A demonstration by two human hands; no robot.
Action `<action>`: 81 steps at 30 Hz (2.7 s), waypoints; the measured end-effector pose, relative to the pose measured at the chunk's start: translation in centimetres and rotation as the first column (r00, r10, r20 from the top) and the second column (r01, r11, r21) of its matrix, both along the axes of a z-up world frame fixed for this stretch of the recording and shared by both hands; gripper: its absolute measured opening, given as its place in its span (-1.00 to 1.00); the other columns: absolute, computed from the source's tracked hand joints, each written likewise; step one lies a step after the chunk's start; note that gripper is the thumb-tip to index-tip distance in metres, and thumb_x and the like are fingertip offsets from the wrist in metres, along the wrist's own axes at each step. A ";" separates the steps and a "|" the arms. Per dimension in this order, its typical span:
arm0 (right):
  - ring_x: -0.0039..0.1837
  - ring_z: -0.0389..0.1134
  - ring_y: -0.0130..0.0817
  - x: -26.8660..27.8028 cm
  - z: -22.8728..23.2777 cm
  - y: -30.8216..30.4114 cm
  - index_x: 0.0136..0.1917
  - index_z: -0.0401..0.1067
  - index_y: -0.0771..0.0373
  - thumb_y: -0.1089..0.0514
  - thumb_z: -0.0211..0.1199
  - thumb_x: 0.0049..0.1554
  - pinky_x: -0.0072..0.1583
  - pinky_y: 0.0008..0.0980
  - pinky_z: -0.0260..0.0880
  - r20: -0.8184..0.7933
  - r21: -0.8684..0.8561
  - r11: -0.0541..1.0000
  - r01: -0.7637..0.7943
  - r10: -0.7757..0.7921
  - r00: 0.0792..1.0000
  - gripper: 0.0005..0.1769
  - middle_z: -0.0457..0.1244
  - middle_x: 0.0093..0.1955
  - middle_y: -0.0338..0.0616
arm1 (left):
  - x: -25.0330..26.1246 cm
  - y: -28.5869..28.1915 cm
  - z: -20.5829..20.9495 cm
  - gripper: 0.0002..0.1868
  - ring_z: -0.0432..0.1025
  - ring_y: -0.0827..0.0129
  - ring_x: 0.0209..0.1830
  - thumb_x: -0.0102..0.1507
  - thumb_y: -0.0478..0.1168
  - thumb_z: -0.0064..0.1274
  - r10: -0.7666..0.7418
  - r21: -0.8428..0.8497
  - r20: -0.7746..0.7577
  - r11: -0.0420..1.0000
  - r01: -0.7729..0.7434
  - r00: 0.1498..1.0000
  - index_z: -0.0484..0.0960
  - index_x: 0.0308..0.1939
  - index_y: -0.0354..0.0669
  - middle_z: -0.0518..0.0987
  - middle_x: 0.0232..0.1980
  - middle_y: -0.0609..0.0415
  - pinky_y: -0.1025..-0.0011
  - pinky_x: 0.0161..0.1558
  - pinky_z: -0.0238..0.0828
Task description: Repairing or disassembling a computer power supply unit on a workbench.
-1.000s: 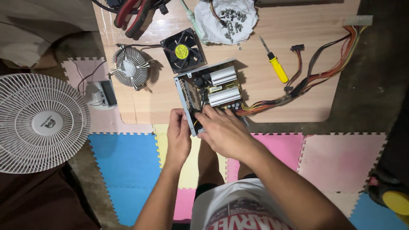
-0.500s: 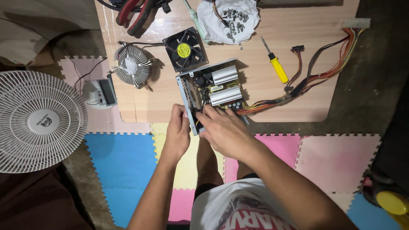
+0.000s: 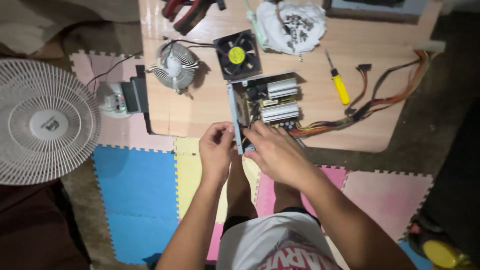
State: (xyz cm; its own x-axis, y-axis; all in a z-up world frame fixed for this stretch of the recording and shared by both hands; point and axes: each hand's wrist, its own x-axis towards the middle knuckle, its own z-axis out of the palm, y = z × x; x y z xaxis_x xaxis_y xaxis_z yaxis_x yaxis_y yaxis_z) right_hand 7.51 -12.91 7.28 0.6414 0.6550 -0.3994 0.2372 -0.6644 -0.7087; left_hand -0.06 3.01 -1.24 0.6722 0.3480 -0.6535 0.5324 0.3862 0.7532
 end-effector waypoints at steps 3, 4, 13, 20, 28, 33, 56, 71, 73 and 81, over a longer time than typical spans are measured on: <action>0.15 0.28 0.10 0.6 1.2 0.4 0.32 0.35 0.30 0.06 0.30 0.09 0.16 -0.01 0.25 -0.034 -0.047 0.999 -0.004 0.003 0.999 -0.43 0.22 0.19 0.05 | -0.7 -0.4 -1.7 -0.84 0.46 0.57 -0.27 0.34 -0.38 0.09 0.042 0.018 0.078 0.999 -0.044 0.996 0.58 -0.01 -0.36 0.61 -0.20 0.10 0.59 -0.22 0.44; 0.15 0.28 0.10 0.5 0.9 0.3 0.32 0.35 0.30 0.06 0.30 0.09 0.16 -0.01 0.25 -0.031 -0.043 0.999 -0.028 0.027 0.999 -0.43 0.22 0.19 0.05 | -0.5 -0.4 -1.1 -0.84 0.46 0.57 -0.27 0.34 -0.38 0.09 0.066 0.021 0.081 0.997 -0.068 0.995 0.58 -0.01 -0.36 0.61 -0.20 0.10 0.59 -0.22 0.44; 0.19 0.30 0.18 0.4 0.0 0.4 0.30 0.35 0.37 0.09 0.29 0.11 0.16 -0.04 0.31 -0.023 0.065 0.997 -0.052 0.053 0.998 -0.46 0.24 0.13 0.15 | -0.4 -0.9 0.2 -0.87 0.48 0.42 -0.29 0.42 -0.28 0.02 0.021 0.114 0.081 0.993 -0.030 0.997 0.52 -0.02 -0.29 0.60 -0.25 -0.10 0.45 -0.25 0.44; 0.21 0.30 0.11 0.5 -0.3 0.4 0.28 0.35 0.41 0.09 0.32 0.10 0.20 -0.13 0.30 -0.029 0.032 0.997 -0.071 0.072 0.997 -0.45 0.22 0.17 0.13 | 0.2 -0.6 1.3 -0.87 0.49 0.12 -0.26 0.38 -0.26 -0.07 -0.178 0.311 0.176 0.943 0.117 0.968 0.46 -0.13 -0.29 0.54 -0.24 -0.16 0.26 -0.18 0.43; 0.19 0.33 0.02 0.5 0.1 0.7 0.29 0.35 0.37 0.08 0.31 0.11 0.19 -0.18 0.32 -0.091 -0.031 0.998 -0.047 0.044 0.995 -0.46 0.23 0.17 0.08 | 0.2 -0.4 0.7 -0.81 0.48 -0.07 -0.17 0.45 -0.21 -0.07 -0.297 0.443 0.111 0.869 0.220 0.948 0.45 -0.17 -0.28 0.55 -0.20 -0.21 0.14 -0.12 0.39; 0.21 0.31 0.06 0.5 -0.1 0.4 0.29 0.34 0.40 0.08 0.33 0.12 0.21 -0.16 0.30 -0.053 0.006 0.997 -0.079 0.080 0.995 -0.45 0.22 0.18 0.10 | 0.1 0.1 1.1 -0.83 0.49 -0.06 -0.21 0.37 -0.21 -0.11 -0.246 0.339 0.221 0.927 0.162 0.944 0.41 -0.14 -0.28 0.52 -0.24 -0.20 0.16 -0.12 0.43; 0.24 0.30 0.14 -8.0 2.7 1.4 0.32 0.38 0.40 0.28 0.31 0.18 0.27 -0.05 0.31 0.645 0.057 0.997 0.059 -0.082 0.760 -0.55 0.25 0.22 0.16 | -3.8 0.6 -0.2 -0.84 0.53 0.11 -0.22 0.39 -0.23 -0.07 -0.132 0.377 0.356 0.926 -0.013 0.925 0.48 -0.02 -0.25 0.57 -0.23 -0.09 0.24 -0.15 0.46; 0.35 0.23 0.23 -19.8 -60.0 -2.4 0.32 0.36 0.25 0.16 0.11 0.15 0.36 0.01 0.20 0.135 -0.410 0.901 -0.143 0.216 0.967 -0.54 0.21 0.32 0.27 | -24.1 1.3 -40.0 -0.86 0.34 0.51 -0.40 0.38 -0.17 -0.04 0.202 -0.136 -0.170 0.965 -0.226 0.965 0.55 -0.13 -0.14 0.50 -0.35 0.17 0.48 -0.39 0.31; 0.38 0.20 0.21 -19.8 -65.1 -3.0 0.43 0.29 0.20 0.06 0.08 0.21 0.39 0.07 0.14 0.095 -0.512 0.858 -0.036 0.098 0.991 -0.46 0.20 0.34 0.22 | -25.1 1.9 -43.1 -0.86 0.35 0.51 -0.37 0.36 -0.17 -0.06 0.189 -0.141 -0.209 0.965 -0.221 0.959 0.56 -0.12 -0.11 0.50 -0.33 0.18 0.46 -0.37 0.33; 0.35 0.31 0.13 -20.8 -75.3 -6.4 0.21 0.47 0.23 0.01 -0.02 0.25 0.43 0.24 0.16 0.382 -0.791 0.564 -0.235 0.756 0.531 -0.60 0.34 0.20 0.04 | -27.5 3.2 -49.8 -0.85 0.39 0.47 -0.31 0.31 -0.24 -0.09 0.206 -0.115 -0.285 0.962 -0.247 0.936 0.55 -0.09 -0.11 0.56 -0.26 0.16 0.42 -0.30 0.38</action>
State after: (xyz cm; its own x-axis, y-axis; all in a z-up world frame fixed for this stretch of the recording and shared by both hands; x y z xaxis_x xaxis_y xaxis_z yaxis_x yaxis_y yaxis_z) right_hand -13.27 -19.30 -68.00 0.5117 0.7229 -0.4643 0.8591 -0.4299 0.2776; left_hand -27.54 6.24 -51.04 0.3795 0.3573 -0.8534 0.5917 0.6153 0.5208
